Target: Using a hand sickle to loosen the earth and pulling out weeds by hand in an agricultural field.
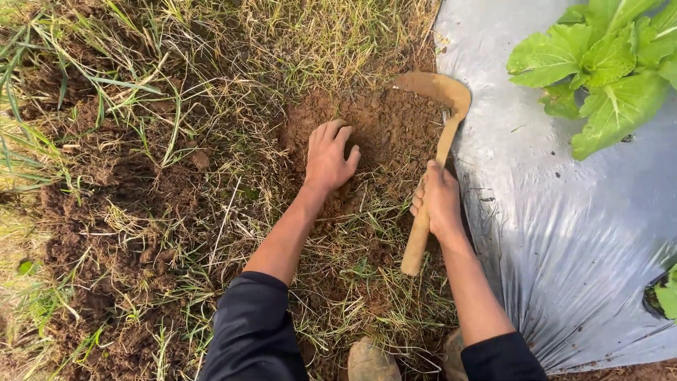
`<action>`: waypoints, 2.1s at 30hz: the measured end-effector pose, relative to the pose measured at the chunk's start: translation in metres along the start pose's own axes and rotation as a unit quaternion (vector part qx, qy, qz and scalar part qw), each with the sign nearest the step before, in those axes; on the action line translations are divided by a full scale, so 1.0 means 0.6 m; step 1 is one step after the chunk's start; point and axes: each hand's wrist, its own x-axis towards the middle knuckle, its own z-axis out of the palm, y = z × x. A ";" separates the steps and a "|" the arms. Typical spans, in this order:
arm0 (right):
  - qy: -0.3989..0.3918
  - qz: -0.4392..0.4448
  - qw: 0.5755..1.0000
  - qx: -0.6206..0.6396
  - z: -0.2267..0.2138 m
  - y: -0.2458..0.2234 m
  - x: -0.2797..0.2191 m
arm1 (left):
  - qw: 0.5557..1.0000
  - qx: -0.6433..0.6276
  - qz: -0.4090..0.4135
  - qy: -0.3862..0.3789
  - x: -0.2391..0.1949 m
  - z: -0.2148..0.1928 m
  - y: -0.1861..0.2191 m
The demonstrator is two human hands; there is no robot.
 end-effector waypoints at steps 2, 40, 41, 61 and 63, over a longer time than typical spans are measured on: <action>0.006 -0.007 1.000 -0.003 0.017 -0.017 -0.008 | 1.000 0.013 0.023 -0.008 0.022 -0.010 0.018; -0.008 0.071 0.995 -0.063 0.094 -0.015 0.040 | 0.959 -0.217 -0.158 0.092 0.138 0.068 -0.144; -0.018 0.065 0.996 -0.061 0.098 -0.012 0.053 | 0.963 -0.211 -0.146 0.084 0.136 0.061 -0.144; -0.019 0.069 0.997 -0.032 0.166 -0.022 0.049 | 0.963 -0.235 -0.123 0.041 0.138 0.047 -0.158; -0.024 0.033 0.999 -0.032 0.165 -0.030 0.064 | 0.964 -0.235 -0.116 0.035 0.136 0.035 -0.152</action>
